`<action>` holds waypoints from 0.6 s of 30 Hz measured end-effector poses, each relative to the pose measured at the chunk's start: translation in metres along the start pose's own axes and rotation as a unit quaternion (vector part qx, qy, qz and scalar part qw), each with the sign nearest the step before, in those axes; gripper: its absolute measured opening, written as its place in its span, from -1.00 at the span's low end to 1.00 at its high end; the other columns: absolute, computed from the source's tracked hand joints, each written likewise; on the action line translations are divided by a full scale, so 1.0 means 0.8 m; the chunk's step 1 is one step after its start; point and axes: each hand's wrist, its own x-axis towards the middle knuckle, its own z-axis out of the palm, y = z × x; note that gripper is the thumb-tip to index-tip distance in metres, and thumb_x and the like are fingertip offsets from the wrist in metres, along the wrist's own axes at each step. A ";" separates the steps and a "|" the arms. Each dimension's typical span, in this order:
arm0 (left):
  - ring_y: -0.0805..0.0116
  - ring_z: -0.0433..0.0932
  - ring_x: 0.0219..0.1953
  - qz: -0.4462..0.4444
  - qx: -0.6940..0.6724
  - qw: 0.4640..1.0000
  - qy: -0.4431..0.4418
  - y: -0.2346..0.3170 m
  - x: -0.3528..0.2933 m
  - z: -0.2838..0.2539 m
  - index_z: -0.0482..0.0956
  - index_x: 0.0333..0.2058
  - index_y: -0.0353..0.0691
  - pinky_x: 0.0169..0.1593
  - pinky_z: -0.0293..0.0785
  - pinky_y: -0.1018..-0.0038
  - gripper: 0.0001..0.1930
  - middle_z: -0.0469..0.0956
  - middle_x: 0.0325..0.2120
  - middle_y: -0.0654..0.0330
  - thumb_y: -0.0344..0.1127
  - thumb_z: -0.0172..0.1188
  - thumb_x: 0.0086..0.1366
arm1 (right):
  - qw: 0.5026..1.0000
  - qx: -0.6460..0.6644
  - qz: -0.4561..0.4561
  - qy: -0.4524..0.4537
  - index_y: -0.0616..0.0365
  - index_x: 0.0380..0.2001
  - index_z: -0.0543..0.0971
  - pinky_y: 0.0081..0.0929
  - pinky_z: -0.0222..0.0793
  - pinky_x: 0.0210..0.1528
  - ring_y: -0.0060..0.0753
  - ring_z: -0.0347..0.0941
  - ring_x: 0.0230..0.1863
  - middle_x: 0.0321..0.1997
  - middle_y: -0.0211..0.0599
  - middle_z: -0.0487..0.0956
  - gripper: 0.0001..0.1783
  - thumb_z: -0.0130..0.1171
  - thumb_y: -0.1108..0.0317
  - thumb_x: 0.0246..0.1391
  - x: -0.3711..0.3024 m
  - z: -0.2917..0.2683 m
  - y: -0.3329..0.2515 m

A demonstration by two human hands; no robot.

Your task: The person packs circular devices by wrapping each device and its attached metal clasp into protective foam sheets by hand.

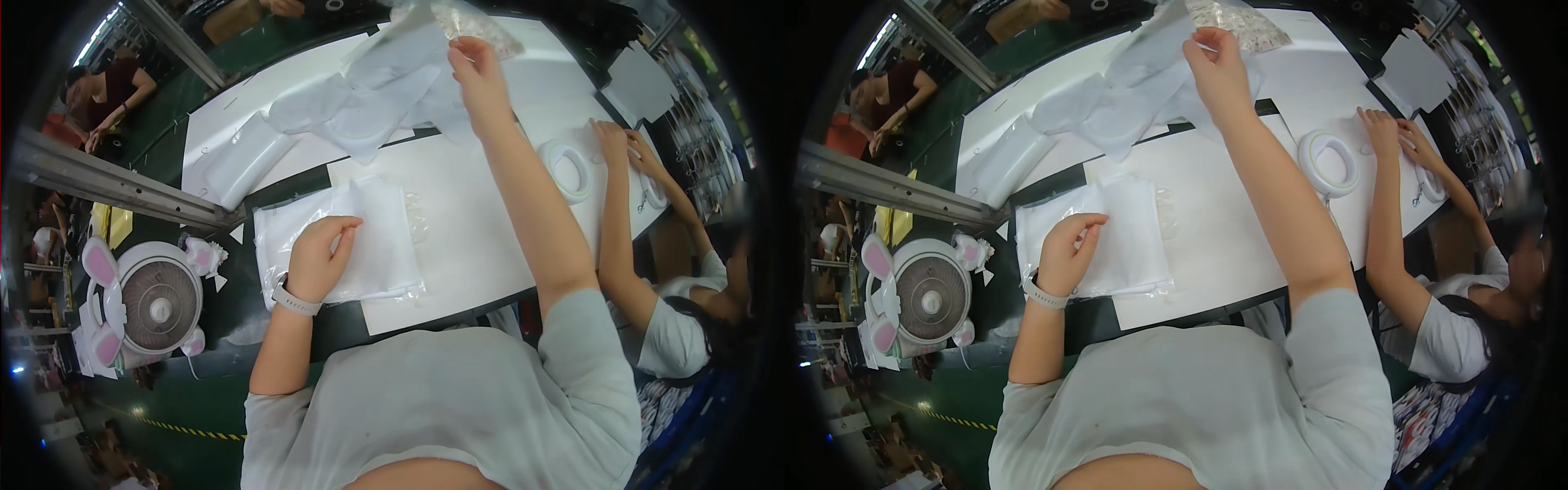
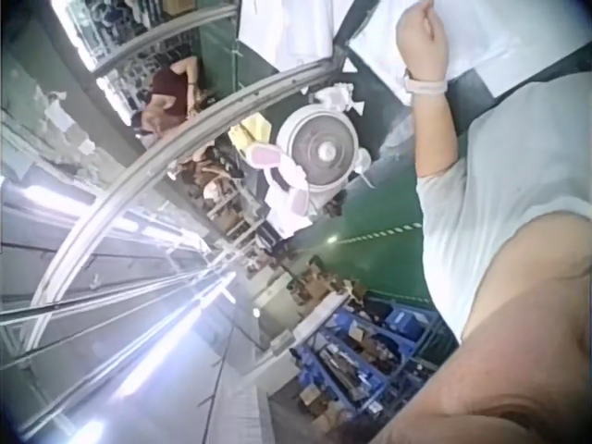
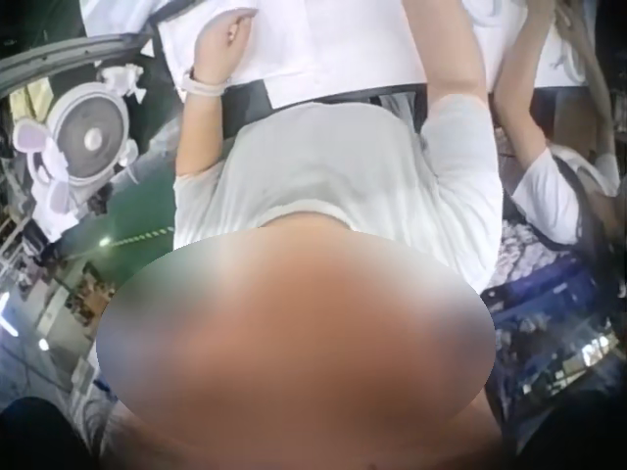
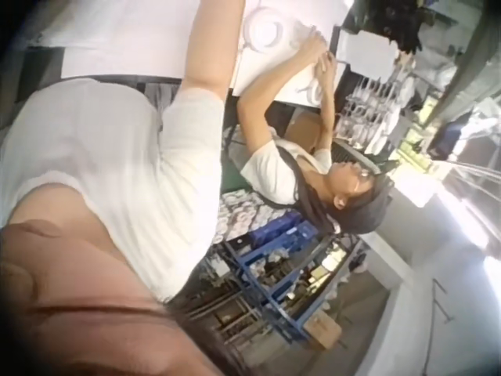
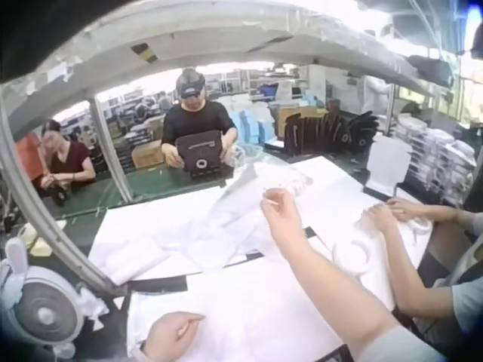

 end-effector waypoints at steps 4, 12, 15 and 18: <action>0.23 0.57 -0.30 -0.003 -0.059 0.993 0.099 -0.010 -0.007 -0.011 0.60 -0.24 -0.28 -0.19 0.46 0.43 -0.85 0.61 -0.32 0.10 -0.49 0.12 0.21 | 0.919 0.124 -0.174 -0.332 0.25 -0.16 0.47 -0.34 0.38 -0.07 -0.24 0.43 -0.08 -0.16 -0.15 0.52 -0.63 -0.04 0.13 0.25 -0.137 -0.074 -0.109; -0.09 0.43 0.03 0.350 -0.131 0.862 0.343 0.096 0.047 -0.085 0.29 0.07 -0.41 0.10 0.40 0.07 -0.60 0.37 0.00 -0.35 -0.24 -0.15 0.38 | 0.847 0.255 -0.094 -0.458 -0.17 -0.05 0.50 -0.49 0.22 0.00 -0.59 0.26 0.04 -0.02 -0.50 0.43 -0.62 0.09 -0.07 0.14 -0.210 -0.243 -0.221; -0.12 0.41 0.05 0.365 -0.156 0.863 0.311 0.128 0.026 -0.063 0.27 0.09 -0.39 0.11 0.38 0.06 -0.58 0.35 0.01 -0.35 -0.22 -0.12 0.37 | 0.872 0.222 -0.034 -0.435 -0.14 -0.22 0.54 -0.55 0.17 -0.05 -0.63 0.29 -0.05 -0.14 -0.53 0.48 -0.76 0.11 0.05 0.10 -0.120 -0.167 -0.165; -0.15 0.38 0.08 0.372 -0.105 0.870 0.308 0.041 -0.012 -0.222 0.25 0.11 -0.37 0.12 0.37 0.05 -0.56 0.33 0.03 -0.36 -0.21 -0.09 0.36 | 0.856 0.243 0.014 -0.456 -0.11 -0.40 0.57 -0.60 0.13 -0.09 -0.66 0.31 -0.14 -0.25 -0.57 0.53 -0.89 0.13 0.17 0.05 -0.163 -0.122 -0.220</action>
